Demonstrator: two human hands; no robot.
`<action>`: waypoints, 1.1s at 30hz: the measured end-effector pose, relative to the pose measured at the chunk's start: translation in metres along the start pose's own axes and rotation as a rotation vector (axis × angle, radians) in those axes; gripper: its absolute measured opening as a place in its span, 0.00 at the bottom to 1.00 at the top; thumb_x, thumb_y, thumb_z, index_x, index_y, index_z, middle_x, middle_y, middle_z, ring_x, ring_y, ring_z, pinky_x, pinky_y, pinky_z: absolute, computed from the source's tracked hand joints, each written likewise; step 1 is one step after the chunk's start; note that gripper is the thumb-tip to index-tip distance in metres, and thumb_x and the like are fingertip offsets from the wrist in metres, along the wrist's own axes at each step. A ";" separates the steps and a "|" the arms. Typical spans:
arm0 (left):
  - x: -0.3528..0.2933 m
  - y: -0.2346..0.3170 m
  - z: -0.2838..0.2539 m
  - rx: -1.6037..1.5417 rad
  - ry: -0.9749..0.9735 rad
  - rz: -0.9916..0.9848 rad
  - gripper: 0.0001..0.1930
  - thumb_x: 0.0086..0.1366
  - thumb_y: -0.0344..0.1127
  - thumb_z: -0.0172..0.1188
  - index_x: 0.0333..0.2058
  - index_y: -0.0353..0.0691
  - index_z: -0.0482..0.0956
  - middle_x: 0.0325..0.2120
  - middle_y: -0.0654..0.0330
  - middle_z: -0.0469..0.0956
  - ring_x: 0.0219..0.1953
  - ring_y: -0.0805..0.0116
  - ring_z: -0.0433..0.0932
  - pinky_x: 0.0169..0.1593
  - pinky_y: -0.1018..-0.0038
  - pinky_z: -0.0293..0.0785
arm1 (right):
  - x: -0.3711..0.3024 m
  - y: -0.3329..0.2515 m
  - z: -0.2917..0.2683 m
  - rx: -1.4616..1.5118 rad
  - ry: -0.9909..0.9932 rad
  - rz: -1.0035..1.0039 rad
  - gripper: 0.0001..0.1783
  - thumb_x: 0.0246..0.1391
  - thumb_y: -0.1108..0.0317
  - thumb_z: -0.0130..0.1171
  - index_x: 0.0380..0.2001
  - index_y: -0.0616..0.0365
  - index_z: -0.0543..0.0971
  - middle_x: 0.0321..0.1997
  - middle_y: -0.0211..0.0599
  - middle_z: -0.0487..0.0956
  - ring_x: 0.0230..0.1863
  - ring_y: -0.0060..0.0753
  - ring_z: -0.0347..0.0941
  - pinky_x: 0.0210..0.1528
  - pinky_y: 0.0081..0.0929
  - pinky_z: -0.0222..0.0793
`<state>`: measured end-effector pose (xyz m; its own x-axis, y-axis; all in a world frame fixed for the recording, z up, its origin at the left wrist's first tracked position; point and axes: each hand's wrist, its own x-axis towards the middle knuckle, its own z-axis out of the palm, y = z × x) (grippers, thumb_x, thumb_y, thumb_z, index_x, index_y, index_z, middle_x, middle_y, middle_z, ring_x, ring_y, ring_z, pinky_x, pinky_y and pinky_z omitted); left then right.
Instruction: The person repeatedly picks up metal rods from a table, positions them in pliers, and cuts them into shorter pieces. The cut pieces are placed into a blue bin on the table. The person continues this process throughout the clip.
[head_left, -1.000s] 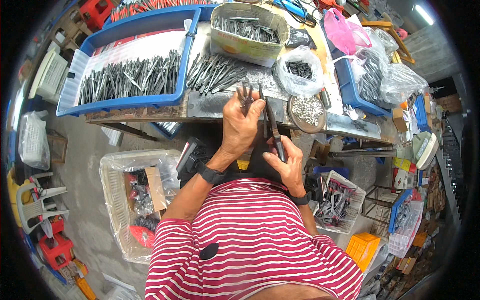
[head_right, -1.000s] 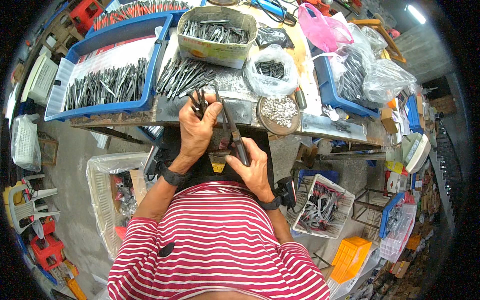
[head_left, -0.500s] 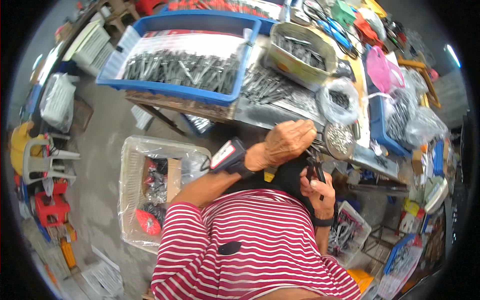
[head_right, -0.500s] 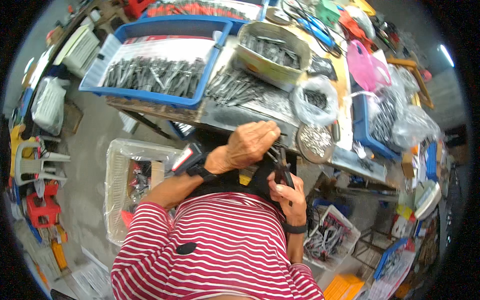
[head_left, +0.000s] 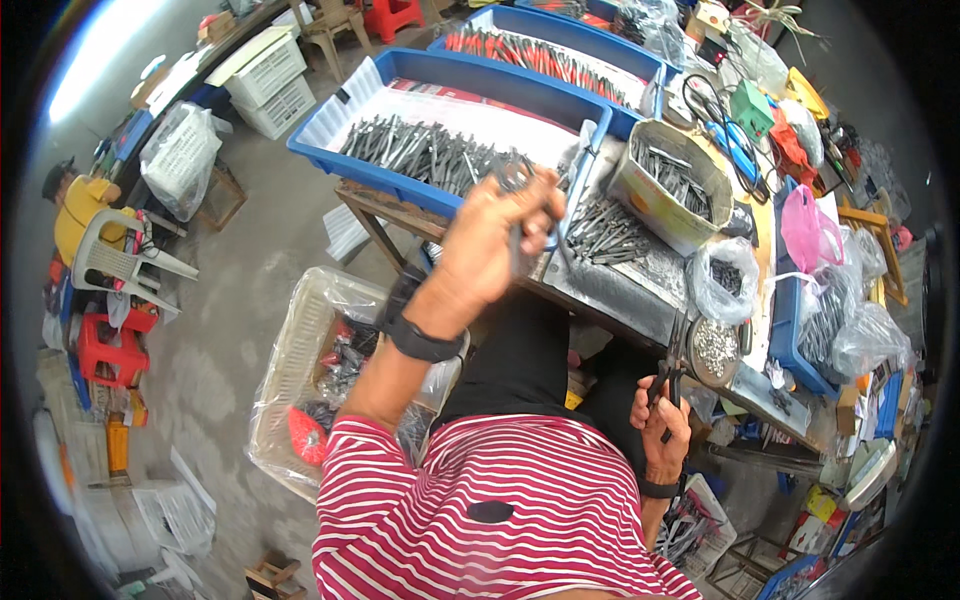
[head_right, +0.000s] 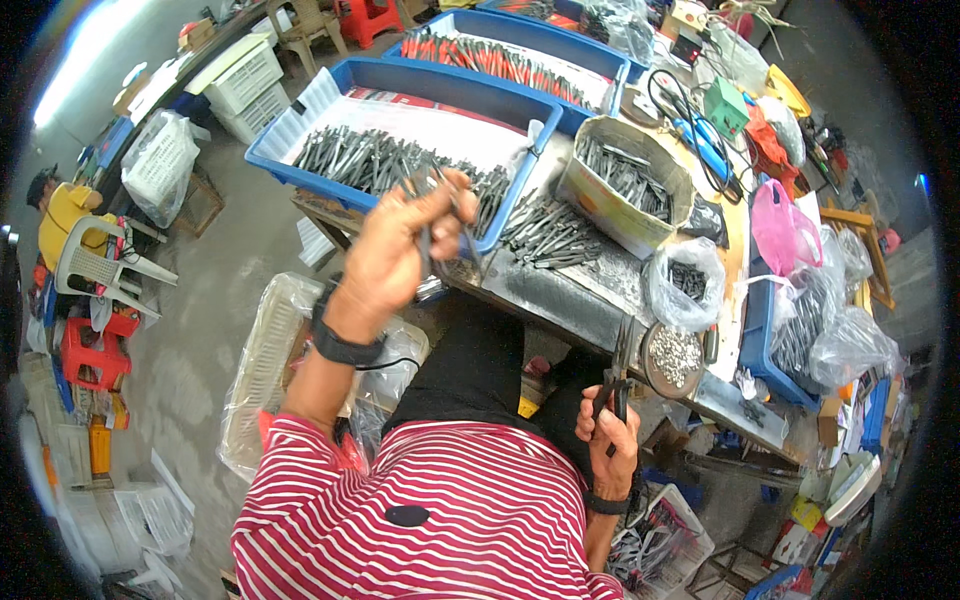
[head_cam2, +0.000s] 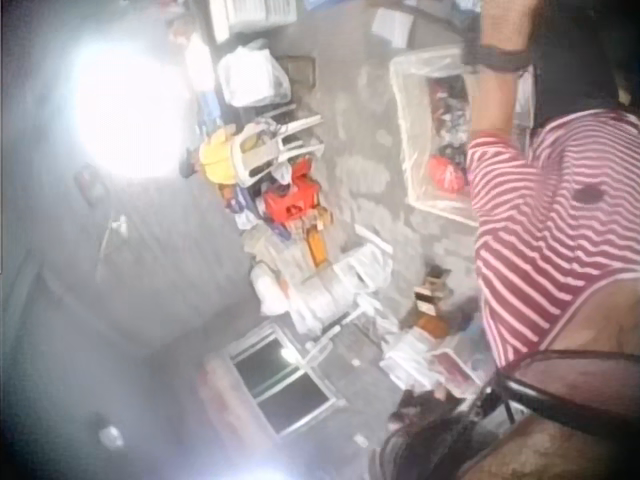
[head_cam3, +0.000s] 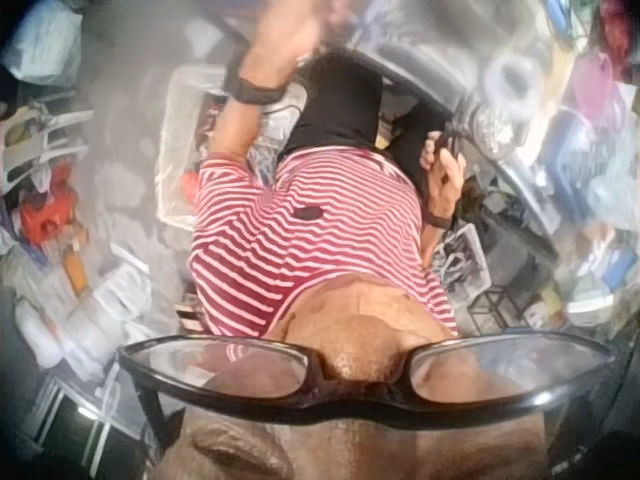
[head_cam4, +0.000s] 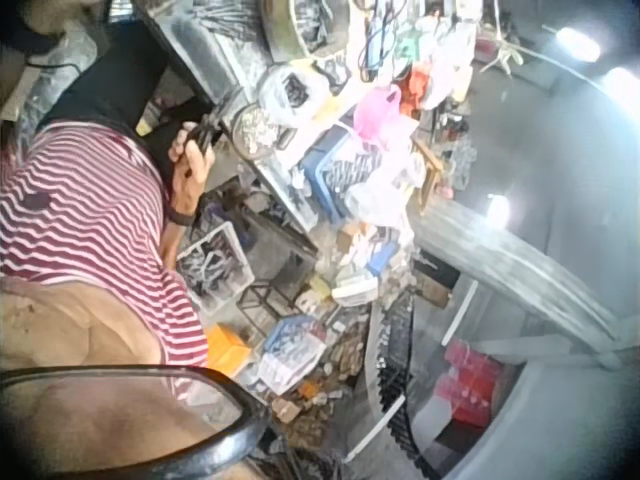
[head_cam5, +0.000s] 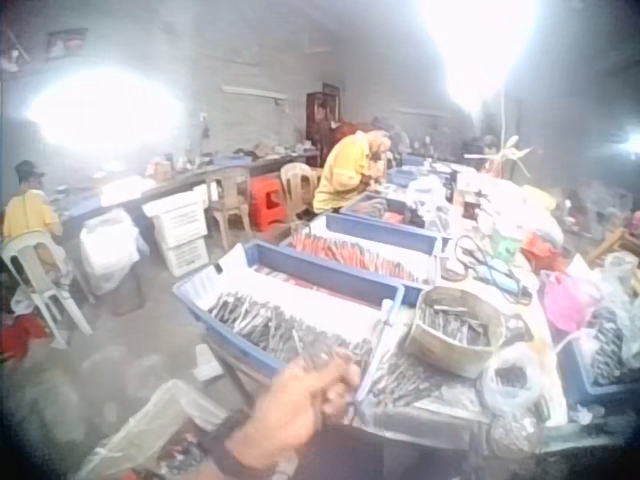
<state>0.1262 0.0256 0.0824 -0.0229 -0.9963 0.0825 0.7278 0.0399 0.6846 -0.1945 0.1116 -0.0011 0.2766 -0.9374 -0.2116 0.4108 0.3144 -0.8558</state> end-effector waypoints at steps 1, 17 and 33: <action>0.005 0.017 -0.010 0.027 0.019 0.018 0.09 0.67 0.34 0.53 0.41 0.35 0.73 0.29 0.59 0.77 0.23 0.80 0.69 0.24 0.84 0.65 | 0.001 0.000 0.001 -0.012 -0.006 0.000 0.24 0.51 0.60 0.58 0.45 0.69 0.71 0.31 0.34 0.70 0.27 0.23 0.63 0.27 0.23 0.58; 0.111 0.113 -0.173 1.067 0.651 0.243 0.03 0.58 0.27 0.54 0.29 0.36 0.70 0.16 0.65 0.68 0.16 0.75 0.67 0.16 0.77 0.63 | 0.010 0.008 -0.001 -0.161 0.039 0.047 0.24 0.50 0.59 0.59 0.43 0.68 0.73 0.29 0.31 0.72 0.26 0.21 0.65 0.25 0.22 0.58; 0.098 0.084 -0.192 1.960 0.749 0.522 0.12 0.48 0.24 0.53 0.33 0.27 0.73 0.33 0.37 0.73 0.39 0.37 0.73 0.45 0.53 0.70 | 0.007 0.010 0.001 -0.192 0.097 0.110 0.23 0.48 0.58 0.60 0.41 0.66 0.74 0.26 0.27 0.69 0.24 0.18 0.62 0.24 0.20 0.57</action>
<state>0.3165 -0.0834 0.0084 0.4489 -0.6882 0.5699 -0.8812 -0.2355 0.4098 -0.1878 0.1079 -0.0104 0.2221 -0.9122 -0.3444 0.2073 0.3894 -0.8974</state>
